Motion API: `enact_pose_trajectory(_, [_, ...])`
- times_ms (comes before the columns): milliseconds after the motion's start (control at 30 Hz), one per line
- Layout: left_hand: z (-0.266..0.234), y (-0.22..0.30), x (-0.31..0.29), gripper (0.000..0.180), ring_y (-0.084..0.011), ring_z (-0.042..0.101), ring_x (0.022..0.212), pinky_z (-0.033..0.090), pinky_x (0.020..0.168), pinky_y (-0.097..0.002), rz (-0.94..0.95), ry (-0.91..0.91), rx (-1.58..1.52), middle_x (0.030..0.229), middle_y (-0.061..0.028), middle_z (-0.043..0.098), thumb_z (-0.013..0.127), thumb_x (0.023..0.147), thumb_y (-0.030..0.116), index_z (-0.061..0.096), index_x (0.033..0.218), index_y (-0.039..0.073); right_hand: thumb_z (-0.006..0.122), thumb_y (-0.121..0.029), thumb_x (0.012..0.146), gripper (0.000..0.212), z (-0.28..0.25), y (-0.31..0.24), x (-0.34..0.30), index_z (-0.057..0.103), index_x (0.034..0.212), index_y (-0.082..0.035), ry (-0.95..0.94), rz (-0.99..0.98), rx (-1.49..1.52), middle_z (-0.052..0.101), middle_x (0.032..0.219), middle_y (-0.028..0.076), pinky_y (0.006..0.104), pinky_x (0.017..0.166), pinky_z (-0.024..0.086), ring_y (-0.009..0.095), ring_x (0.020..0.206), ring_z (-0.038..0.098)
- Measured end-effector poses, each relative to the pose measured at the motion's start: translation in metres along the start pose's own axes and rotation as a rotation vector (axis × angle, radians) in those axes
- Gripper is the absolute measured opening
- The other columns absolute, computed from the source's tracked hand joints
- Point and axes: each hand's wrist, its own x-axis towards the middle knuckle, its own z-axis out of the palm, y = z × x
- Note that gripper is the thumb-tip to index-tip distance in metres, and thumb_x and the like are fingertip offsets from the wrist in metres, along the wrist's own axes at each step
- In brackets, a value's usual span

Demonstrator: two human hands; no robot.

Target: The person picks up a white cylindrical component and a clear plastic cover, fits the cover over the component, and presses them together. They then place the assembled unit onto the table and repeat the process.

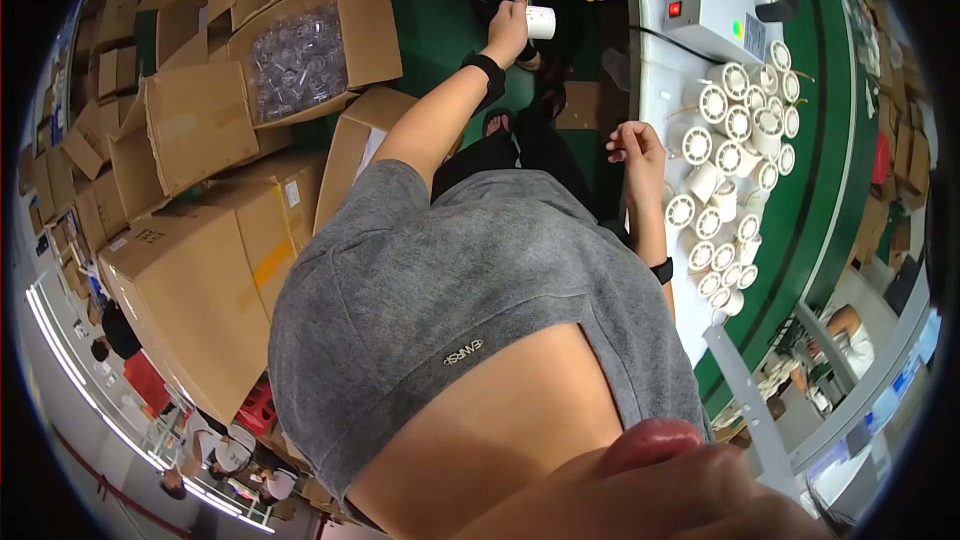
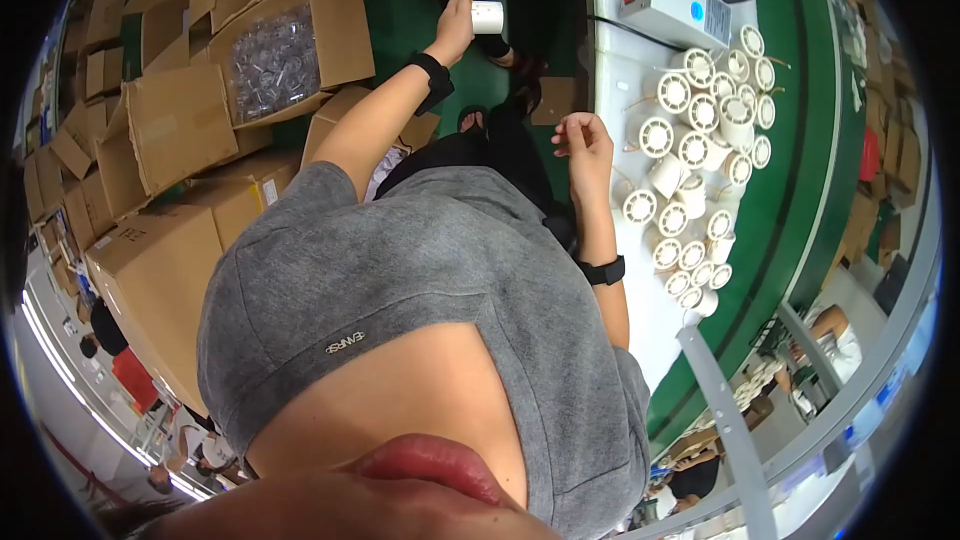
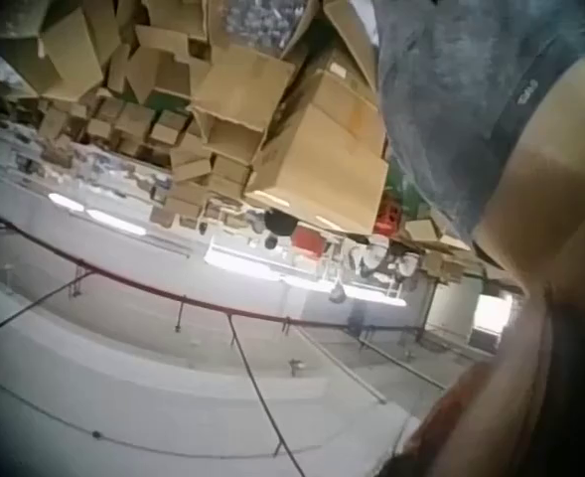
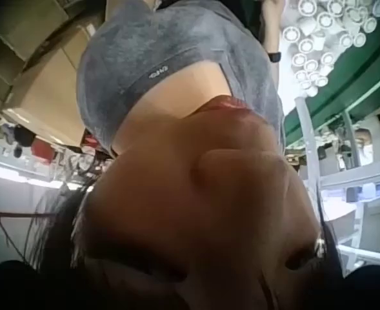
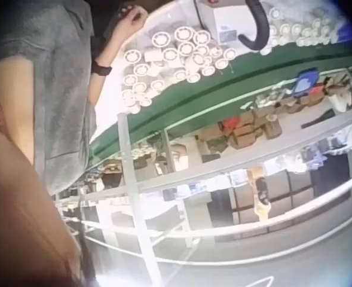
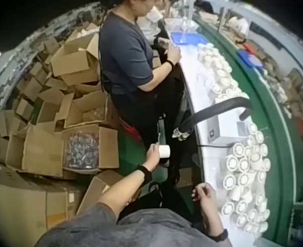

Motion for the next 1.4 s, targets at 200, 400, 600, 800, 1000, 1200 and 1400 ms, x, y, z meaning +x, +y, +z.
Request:
enact_pose_trajectory(200, [0.013, 0.011, 0.036, 0.04, -0.0363, 0.052, 0.08, 0.038, 0.069, -0.0409, 0.046, 0.09, 0.116, 0.083, -0.0229, 0.055, 0.033, 0.083, 0.035, 0.049, 0.086, -0.002, 0.043, -0.02, 0.085, 0.024, -0.005, -0.034, 0.034, 0.047, 0.069, -0.003, -0.159, -0.063, -0.008, 0.05, 0.06, 0.003, 0.0203, 0.051, 0.037, 0.01, 0.055, 0.048])
enact_pose_trajectory(400, [0.014, -0.002, 0.047, 0.039, -0.036, 0.052, 0.079, 0.039, 0.07, -0.0402, 0.002, 0.144, 0.259, 0.082, -0.0224, 0.055, 0.033, 0.083, 0.034, 0.048, 0.086, -0.002, 0.043, -0.021, 0.086, 0.029, -0.024, -0.047, 0.042, 0.046, 0.064, -0.003, -0.208, 0.019, -0.182, 0.048, 0.056, 0.002, 0.0192, 0.051, 0.035, 0.008, 0.053, 0.046])
enact_pose_trajectory(600, [0.004, -0.006, 0.048, 0.035, -0.0314, 0.052, 0.076, 0.039, 0.068, -0.0366, -0.026, 0.017, 0.08, 0.08, -0.0187, 0.055, 0.033, 0.083, 0.031, 0.048, 0.088, 0.0, 0.044, -0.023, 0.085, 0.029, -0.004, -0.055, 0.066, 0.048, 0.066, -0.003, -0.238, 0.143, -0.217, 0.048, 0.057, 0.002, 0.0191, 0.051, 0.035, 0.008, 0.053, 0.047])
enact_pose_trajectory(800, [-0.014, 0.009, 0.049, 0.031, -0.0273, 0.053, 0.075, 0.04, 0.066, -0.0338, 0.007, -0.14, 0.055, 0.079, -0.0173, 0.055, 0.034, 0.083, 0.029, 0.048, 0.088, 0.001, 0.042, -0.029, 0.086, 0.028, 0.037, 0.008, 0.136, 0.049, 0.08, -0.003, -0.32, 0.246, -0.206, 0.051, 0.065, 0.003, 0.0204, 0.053, 0.039, 0.01, 0.059, 0.051])
enact_pose_trajectory(1000, [-0.02, 0.026, 0.062, 0.03, -0.0254, 0.051, 0.068, 0.039, 0.061, -0.0338, 0.065, -0.305, 0.217, 0.075, -0.0143, 0.052, 0.031, 0.083, 0.027, 0.045, 0.088, 0.002, 0.034, -0.036, 0.086, 0.046, 0.13, 0.012, 0.183, 0.028, 0.122, -0.007, -0.173, 0.266, 0.424, 0.05, 0.096, 0.01, 0.025, 0.057, 0.045, 0.016, 0.077, 0.053])
enact_pose_trajectory(1200, [-0.029, 0.039, 0.083, 0.029, -0.0328, 0.052, 0.074, 0.04, 0.064, -0.0388, -0.024, -0.347, 0.37, 0.081, -0.0193, 0.054, 0.038, 0.081, 0.029, 0.046, 0.085, 0.001, 0.036, -0.04, 0.085, 0.042, 0.162, 0.035, 0.214, 0.043, 0.106, -0.004, -0.095, 0.308, 0.332, 0.054, 0.08, 0.009, 0.0238, 0.047, 0.045, 0.015, 0.059, 0.054])
enact_pose_trajectory(1400, [-0.047, 0.045, 0.083, 0.026, -0.0326, 0.05, 0.078, 0.04, 0.068, -0.0351, 0.431, -0.601, 0.474, 0.084, -0.0189, 0.051, 0.042, 0.08, 0.024, 0.045, 0.093, 0.001, 0.039, -0.044, 0.082, 0.041, 0.157, 0.029, 0.219, 0.05, 0.084, -0.005, -0.245, 0.609, 0.843, 0.053, 0.061, 0.006, 0.0209, 0.034, 0.038, 0.015, 0.041, 0.048])
